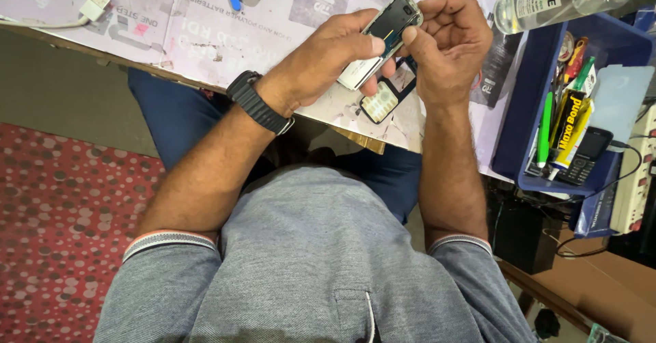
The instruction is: The person disassembles a small electronic device, likely a mobile phone, using a prying tool and screwdriver. They remove the back cover, battery, and internal components, then clean the interior with a spray and brush. The person handles the device and its parts throughout the process.
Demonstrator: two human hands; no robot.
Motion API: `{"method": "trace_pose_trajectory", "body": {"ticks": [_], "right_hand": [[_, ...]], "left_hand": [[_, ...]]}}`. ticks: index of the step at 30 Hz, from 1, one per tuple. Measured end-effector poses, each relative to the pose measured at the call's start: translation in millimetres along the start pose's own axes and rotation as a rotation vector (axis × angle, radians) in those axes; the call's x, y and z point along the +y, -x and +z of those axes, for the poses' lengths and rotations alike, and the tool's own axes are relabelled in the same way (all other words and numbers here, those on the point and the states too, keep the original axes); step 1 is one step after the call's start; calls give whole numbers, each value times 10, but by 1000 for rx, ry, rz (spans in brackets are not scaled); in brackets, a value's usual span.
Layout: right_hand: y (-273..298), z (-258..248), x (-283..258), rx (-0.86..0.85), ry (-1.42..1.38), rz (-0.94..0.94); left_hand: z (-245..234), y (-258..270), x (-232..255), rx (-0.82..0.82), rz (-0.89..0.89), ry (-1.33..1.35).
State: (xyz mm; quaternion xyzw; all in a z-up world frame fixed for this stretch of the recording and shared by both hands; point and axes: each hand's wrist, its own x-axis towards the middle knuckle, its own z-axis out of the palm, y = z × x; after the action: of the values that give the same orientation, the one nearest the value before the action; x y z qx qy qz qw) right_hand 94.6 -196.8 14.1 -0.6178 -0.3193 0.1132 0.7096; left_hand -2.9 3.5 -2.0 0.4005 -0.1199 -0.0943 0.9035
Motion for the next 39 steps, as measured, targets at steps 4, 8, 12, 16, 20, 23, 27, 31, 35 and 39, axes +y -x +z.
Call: {"method": "trace_pose_trajectory", "body": {"ticks": [4,8,12,16,20,23,27,31,35,39], "right_hand": [[-9,-5,12,-11,6,-17],[-3,0,-9,-14,13,-21],[-13,8,-43,3,-93,-1],[-6,5,-50,-29,15,-62],[7,89,-58,37,118,-134],[-4,187,-172,234,212,-378],[240,149,-570,86,593,-536],[698,23,-1057,26,936,-418],[988,-422,-1261,125,1107,-228],[1260,-771,-1288,180,1175,-9]], "left_hand": [[8,10,12,11,15,-22],[9,7,26,20,58,-53],[26,-3,42,24,73,-55],[17,-2,25,22,76,-33],[-9,-11,-28,61,51,-7],[7,-37,-29,128,55,-15],[20,-35,-70,297,197,-289],[64,19,-126,309,400,-540],[157,63,-50,350,403,-972],[216,215,-46,316,356,-1107]]}}
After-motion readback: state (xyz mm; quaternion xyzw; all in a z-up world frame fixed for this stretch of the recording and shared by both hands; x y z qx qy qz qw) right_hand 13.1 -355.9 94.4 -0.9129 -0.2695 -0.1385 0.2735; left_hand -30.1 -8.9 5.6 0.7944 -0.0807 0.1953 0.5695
